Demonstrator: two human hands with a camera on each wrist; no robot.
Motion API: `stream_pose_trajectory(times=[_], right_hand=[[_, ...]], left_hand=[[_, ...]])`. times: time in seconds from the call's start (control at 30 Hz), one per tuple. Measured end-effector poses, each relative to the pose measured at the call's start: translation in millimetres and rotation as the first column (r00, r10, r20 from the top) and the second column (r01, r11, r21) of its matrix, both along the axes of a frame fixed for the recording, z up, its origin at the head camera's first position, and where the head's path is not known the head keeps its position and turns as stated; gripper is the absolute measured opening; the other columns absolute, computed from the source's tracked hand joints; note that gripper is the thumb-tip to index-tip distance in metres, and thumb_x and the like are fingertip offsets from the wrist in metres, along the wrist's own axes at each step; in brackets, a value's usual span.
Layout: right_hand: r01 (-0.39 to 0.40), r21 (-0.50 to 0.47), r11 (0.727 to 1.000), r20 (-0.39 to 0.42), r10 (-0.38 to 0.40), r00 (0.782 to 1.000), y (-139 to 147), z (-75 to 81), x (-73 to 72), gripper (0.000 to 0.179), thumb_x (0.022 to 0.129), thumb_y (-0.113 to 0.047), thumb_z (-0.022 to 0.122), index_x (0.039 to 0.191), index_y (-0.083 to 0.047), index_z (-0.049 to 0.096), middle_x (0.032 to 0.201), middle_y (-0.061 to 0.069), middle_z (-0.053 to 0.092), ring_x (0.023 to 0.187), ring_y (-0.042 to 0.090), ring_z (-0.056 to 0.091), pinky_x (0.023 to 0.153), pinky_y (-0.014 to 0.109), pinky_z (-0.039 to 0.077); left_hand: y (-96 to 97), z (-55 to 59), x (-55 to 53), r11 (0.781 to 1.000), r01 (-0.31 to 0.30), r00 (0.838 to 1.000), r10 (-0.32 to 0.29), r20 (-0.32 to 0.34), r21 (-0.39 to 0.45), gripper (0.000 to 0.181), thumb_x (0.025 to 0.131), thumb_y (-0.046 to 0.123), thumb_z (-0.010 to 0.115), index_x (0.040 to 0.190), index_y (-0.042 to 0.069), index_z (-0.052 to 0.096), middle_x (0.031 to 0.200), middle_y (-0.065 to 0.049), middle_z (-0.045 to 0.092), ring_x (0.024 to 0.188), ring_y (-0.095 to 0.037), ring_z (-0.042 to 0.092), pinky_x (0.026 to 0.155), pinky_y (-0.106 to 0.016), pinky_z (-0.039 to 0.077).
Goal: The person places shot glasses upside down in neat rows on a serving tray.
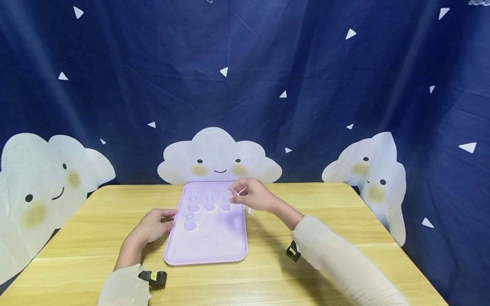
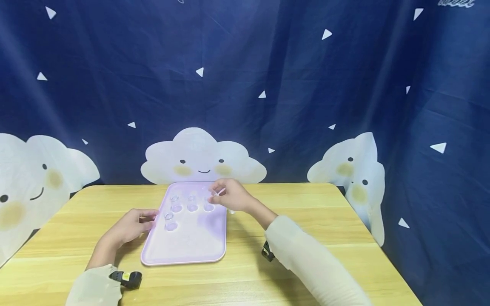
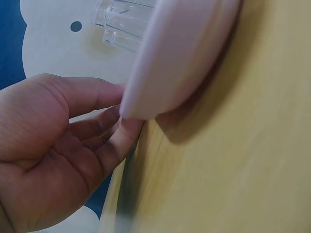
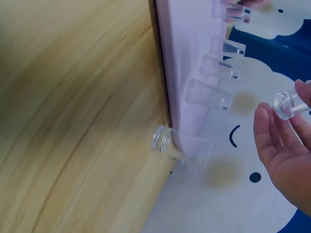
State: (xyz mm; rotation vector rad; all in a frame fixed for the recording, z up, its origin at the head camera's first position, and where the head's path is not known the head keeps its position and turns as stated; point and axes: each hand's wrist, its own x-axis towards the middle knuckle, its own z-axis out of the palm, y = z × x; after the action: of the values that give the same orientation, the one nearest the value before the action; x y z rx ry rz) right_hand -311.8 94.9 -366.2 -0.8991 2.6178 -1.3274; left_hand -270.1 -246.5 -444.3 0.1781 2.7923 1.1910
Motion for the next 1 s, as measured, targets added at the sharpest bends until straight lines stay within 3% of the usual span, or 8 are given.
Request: stream_pose_trajectory(times=[0.27, 0.6, 0.8, 1.0], right_hand=[[-0.040, 0.033, 0.999, -0.014, 0.041, 0.999, -20, -3.8, 2.1, 0.027, 0.087, -0.009, 0.079, 0.111, -0.001, 0.071, 0.101, 0.012, 0.070, 0.082, 0.017, 0.069, 0.076, 0.023, 0.057], [-0.088, 0.081, 0.993, -0.037, 0.091, 0.995, -36, -15.1, 3.7, 0.020, 0.087, -0.005, 0.079, 0.105, -0.001, 0.071, 0.090, 0.003, 0.069, 0.067, 0.006, 0.059, 0.061, 0.018, 0.048], [-0.099, 0.132, 0.986, -0.061, 0.108, 0.992, -40, -23.0, 5.2, 0.022, 0.086, -0.004, 0.079, 0.106, 0.001, 0.072, 0.092, 0.006, 0.071, 0.072, 0.006, 0.059, 0.067, 0.019, 0.050], [-0.119, 0.221, 0.968, -0.106, 0.145, 0.984, -45, -29.5, 7.4, 0.027, 0.085, -0.004, 0.078, 0.110, 0.003, 0.071, 0.085, 0.002, 0.069, 0.074, 0.004, 0.055, 0.073, 0.019, 0.050]], left_hand=[[1.3, 1.0, 1.1, 1.000, -0.005, 1.000, 0.005, 0.006, 0.008, 0.040, 0.096, 0.001, 0.061, 0.135, -0.008, 0.061, 0.127, -0.025, 0.066, 0.122, -0.041, 0.057, 0.105, -0.059, 0.046], [1.7, 0.4, 0.6, 1.000, -0.005, 1.000, 0.005, 0.005, 0.002, 0.040, 0.096, 0.001, 0.061, 0.135, -0.008, 0.061, 0.127, -0.025, 0.066, 0.123, -0.042, 0.058, 0.104, -0.059, 0.047], [2.8, 1.4, 0.8, 1.000, -0.004, 1.000, 0.004, -0.002, 0.016, 0.040, 0.095, 0.000, 0.061, 0.133, -0.010, 0.061, 0.125, -0.026, 0.067, 0.113, -0.035, 0.062, 0.093, -0.047, 0.054], [2.0, -0.2, 0.3, 1.000, -0.006, 1.000, 0.006, -0.006, 0.008, 0.040, 0.094, 0.001, 0.061, 0.133, -0.010, 0.061, 0.127, -0.026, 0.067, 0.122, -0.042, 0.059, 0.101, -0.053, 0.051]])
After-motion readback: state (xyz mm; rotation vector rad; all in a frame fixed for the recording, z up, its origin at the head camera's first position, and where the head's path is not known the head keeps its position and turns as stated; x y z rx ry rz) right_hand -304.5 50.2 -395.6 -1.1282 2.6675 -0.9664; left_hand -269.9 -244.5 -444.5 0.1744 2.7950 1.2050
